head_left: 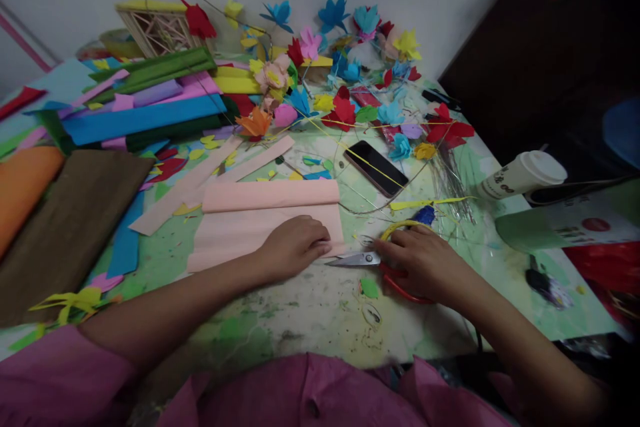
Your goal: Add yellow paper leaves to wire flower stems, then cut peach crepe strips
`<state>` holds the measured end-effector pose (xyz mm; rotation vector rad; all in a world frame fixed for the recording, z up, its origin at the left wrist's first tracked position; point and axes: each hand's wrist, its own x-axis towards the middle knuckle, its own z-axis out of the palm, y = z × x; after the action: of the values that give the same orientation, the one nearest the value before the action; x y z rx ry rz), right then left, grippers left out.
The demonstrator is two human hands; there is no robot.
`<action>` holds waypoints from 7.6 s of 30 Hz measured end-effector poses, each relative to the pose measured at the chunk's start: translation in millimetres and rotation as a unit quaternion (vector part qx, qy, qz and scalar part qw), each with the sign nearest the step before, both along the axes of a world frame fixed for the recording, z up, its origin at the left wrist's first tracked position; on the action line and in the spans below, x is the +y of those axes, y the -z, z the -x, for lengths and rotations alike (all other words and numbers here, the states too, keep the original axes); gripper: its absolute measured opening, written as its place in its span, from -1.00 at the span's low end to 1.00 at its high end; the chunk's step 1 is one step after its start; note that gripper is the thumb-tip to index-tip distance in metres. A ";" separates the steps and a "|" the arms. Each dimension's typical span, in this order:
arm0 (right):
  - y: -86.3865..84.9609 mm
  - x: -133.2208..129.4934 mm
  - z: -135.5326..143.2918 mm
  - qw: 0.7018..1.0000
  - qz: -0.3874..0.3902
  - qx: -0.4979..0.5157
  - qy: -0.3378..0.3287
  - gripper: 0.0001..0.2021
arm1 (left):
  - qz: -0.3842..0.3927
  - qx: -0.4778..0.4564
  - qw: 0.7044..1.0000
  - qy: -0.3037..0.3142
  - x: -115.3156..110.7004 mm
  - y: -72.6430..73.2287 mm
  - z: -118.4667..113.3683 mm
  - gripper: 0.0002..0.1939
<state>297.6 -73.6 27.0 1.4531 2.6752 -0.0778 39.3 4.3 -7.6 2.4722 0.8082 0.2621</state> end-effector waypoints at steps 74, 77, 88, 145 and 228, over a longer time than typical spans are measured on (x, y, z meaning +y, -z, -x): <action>0.3 26.0 38.8 0.994 0.078 0.050 -0.052 -0.72 | -0.140 0.095 0.986 0.012 13.2 5.4 23.5 -0.48; -0.2 28.6 40.5 0.994 0.087 0.042 -0.061 -0.74 | -0.124 0.098 0.986 0.047 20.5 -0.9 28.9 -0.48; -1.8 30.5 42.1 0.992 0.099 0.034 -0.067 -0.75 | -0.170 0.105 0.978 0.067 30.0 8.8 41.1 -0.45; 5.6 32.1 74.9 0.996 0.029 -0.009 -0.082 -0.28 | -0.189 0.071 0.977 0.067 28.4 9.0 40.0 -0.49; 13.2 31.2 100.4 0.998 0.016 0.046 -0.049 -0.18 | 0.080 0.221 0.972 -0.024 33.8 -42.5 138.4 -0.80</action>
<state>197.2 -42.4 13.8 1.3385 2.7986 -0.1842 -99.1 38.2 35.0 2.3877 1.0223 -0.3387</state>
